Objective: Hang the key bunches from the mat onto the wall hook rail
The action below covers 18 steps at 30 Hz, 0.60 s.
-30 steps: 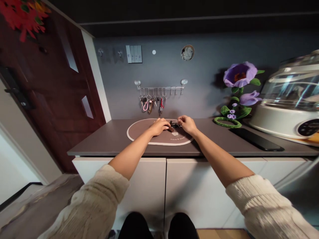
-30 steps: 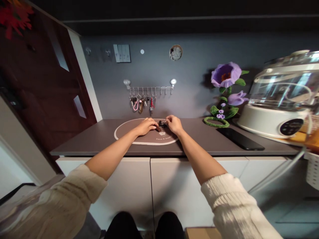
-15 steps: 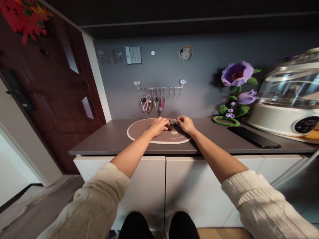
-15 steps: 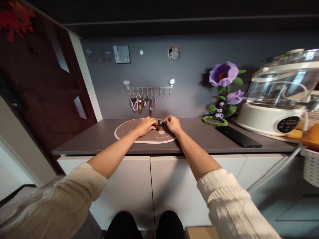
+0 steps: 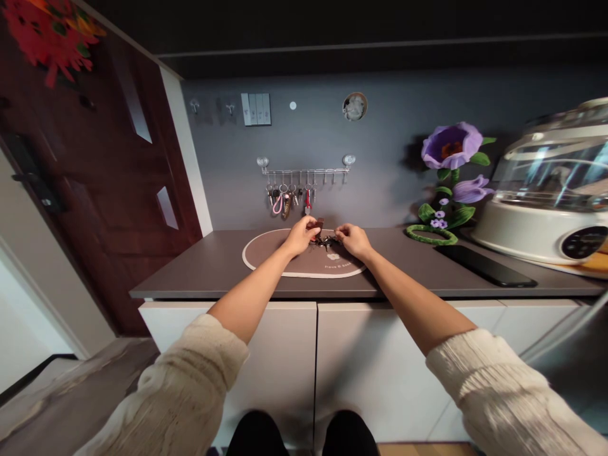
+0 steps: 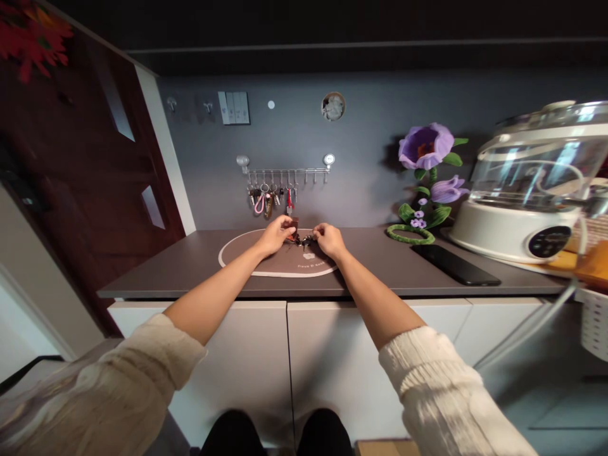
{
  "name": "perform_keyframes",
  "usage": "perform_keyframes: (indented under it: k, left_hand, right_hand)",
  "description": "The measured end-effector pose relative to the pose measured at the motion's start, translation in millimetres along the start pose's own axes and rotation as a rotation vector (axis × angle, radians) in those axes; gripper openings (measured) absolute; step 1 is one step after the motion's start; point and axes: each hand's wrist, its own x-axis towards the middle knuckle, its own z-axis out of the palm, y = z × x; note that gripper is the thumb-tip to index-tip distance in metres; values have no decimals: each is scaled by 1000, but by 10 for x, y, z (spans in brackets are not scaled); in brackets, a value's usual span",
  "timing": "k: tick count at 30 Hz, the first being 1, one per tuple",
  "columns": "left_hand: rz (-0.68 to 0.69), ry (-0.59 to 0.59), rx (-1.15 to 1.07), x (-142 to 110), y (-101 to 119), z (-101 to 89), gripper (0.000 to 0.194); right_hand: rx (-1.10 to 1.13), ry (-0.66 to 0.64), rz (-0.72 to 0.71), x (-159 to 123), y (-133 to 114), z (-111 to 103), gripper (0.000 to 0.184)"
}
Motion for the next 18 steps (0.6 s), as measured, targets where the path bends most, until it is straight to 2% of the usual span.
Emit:
perform_keyframes:
  k: [5,8,14,18]
  left_hand:
    - [-69,140,-274,35,4,-2,10]
    - [-158,192,-427,39,37,-23,9]
    - [-281,234,-714,45,85,-63,8]
    - [-288,239,-850,65,78,-90,12]
  right_hand:
    - [30,-33,-52,-23,-34,-7,13]
    - [58,-43,-83,-41,-65,-13,14]
    - [105,-70,-105,-64,-113,-17,14]
    - [145,-91,-171,-59,-92,3,15]
